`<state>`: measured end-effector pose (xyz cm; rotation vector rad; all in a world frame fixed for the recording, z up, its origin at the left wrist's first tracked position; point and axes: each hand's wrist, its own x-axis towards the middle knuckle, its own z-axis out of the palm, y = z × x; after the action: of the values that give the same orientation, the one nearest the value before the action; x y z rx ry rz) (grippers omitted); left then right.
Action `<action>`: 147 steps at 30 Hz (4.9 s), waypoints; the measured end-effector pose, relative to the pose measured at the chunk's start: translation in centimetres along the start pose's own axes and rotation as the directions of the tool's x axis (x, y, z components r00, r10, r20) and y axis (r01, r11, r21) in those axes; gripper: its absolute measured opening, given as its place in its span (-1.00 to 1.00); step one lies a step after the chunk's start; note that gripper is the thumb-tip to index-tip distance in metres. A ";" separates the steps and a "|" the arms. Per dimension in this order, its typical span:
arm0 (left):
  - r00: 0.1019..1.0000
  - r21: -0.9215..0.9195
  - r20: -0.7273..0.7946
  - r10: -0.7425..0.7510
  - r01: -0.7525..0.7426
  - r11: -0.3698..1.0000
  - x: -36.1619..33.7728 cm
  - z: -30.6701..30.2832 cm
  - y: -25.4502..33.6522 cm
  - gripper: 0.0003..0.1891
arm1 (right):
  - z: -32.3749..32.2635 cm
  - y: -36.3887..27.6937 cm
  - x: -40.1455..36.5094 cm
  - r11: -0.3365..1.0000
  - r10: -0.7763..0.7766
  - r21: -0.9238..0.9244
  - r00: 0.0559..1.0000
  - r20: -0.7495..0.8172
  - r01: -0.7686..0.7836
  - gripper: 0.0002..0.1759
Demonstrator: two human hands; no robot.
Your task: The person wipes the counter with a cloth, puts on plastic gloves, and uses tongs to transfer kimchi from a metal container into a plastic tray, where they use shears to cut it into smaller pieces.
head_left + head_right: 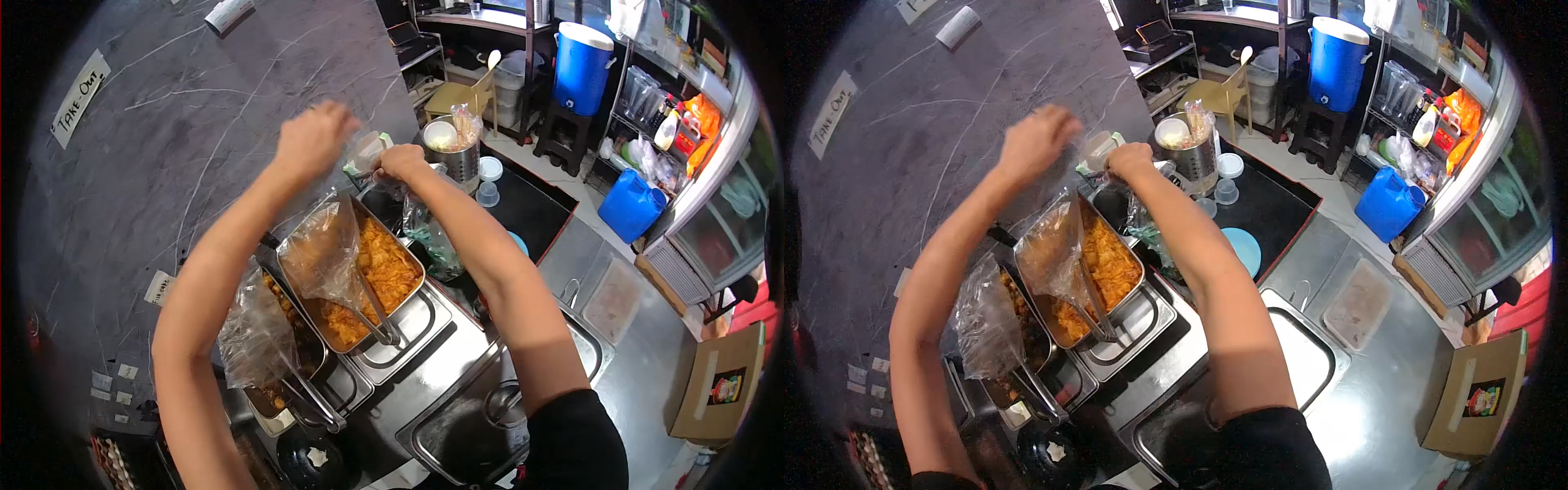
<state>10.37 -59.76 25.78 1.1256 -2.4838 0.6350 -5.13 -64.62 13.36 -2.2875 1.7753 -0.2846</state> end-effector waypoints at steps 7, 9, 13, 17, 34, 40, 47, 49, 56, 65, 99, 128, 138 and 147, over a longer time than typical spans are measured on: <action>0.984 0.335 0.144 0.103 -0.146 0.931 -0.6 5.8 -0.4 -0.80 | 1.0 -0.3 -0.5 0.985 -0.071 -0.171 0.973 -0.222 0.033 -0.69; 0.985 0.316 0.146 0.086 -0.129 0.940 0.2 5.6 -1.4 -0.79 | 1.3 -0.2 -0.3 0.977 -0.154 -0.181 0.958 -0.243 0.111 -0.67; 0.991 0.179 0.054 0.119 -0.126 0.976 0.4 2.8 -2.1 -0.80 | 1.3 -0.2 0.2 0.992 -0.075 -0.113 0.968 -0.239 0.049 -0.67; 0.987 0.179 0.048 0.152 -0.158 0.971 -0.3 0.3 -2.4 -0.84 | 0.9 -0.5 0.6 0.992 -0.098 -0.103 0.973 -0.207 0.078 -0.69; 0.978 0.172 0.210 -0.019 -0.018 0.985 -0.1 7.6 -0.9 -0.86 | 1.3 -0.1 -0.3 0.994 -0.103 -0.069 0.959 -0.265 0.087 -0.70; 0.989 -0.311 -0.027 -0.144 0.129 0.942 -0.2 6.7 -0.9 -0.89 | 1.8 0.7 0.4 0.983 -0.183 -0.030 0.953 -0.242 0.181 -0.65; 0.819 -0.864 0.393 -0.419 0.485 0.137 -0.9 8.1 -3.0 -0.89 | 0.9 0.6 0.2 0.980 -0.137 0.096 0.945 -0.298 0.172 -0.66; 0.808 -0.853 0.413 -0.420 0.504 0.131 -0.7 7.8 -3.4 -0.89 | 0.3 0.3 0.5 0.995 -0.080 0.036 0.980 -0.184 0.088 -0.62; 0.876 -0.952 -0.050 -0.480 0.104 0.289 3.3 -5.0 -4.0 -0.80 | 0.2 1.0 0.7 0.998 -0.032 -0.058 0.999 -0.039 0.029 -0.48; 0.827 -0.865 -0.253 -0.501 0.038 0.500 0.7 -13.4 -2.3 -0.68 | -7.7 1.3 -8.0 0.949 0.060 0.288 0.819 -0.570 0.131 -0.52; 0.746 -0.937 -0.348 0.568 -0.280 -0.207 -31.6 -50.2 88.1 -0.58 | -12.7 -1.4 -137.5 0.612 0.746 0.775 -0.211 -0.631 -0.157 -0.78; 0.457 -0.801 0.267 0.849 0.595 -0.067 -21.8 -34.1 149.1 -0.72 | -9.9 45.8 -164.4 0.042 0.981 0.999 -0.192 -0.041 0.000 -0.85; 0.270 -0.460 0.531 0.803 0.888 0.006 -4.1 -25.5 170.8 -0.81 | -14.7 81.8 -170.1 0.170 0.971 0.974 -0.193 -0.140 0.150 -0.89; 0.421 -0.463 0.689 0.590 0.882 -0.088 13.7 -18.8 177.1 -0.83 | -17.9 107.8 -165.8 -0.201 0.960 0.978 0.187 0.208 -0.060 -0.69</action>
<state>-132.09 45.48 2.80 1.0124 -1.8404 -2.4710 -150.88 69.24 -3.65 0.0560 1.8002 -1.6857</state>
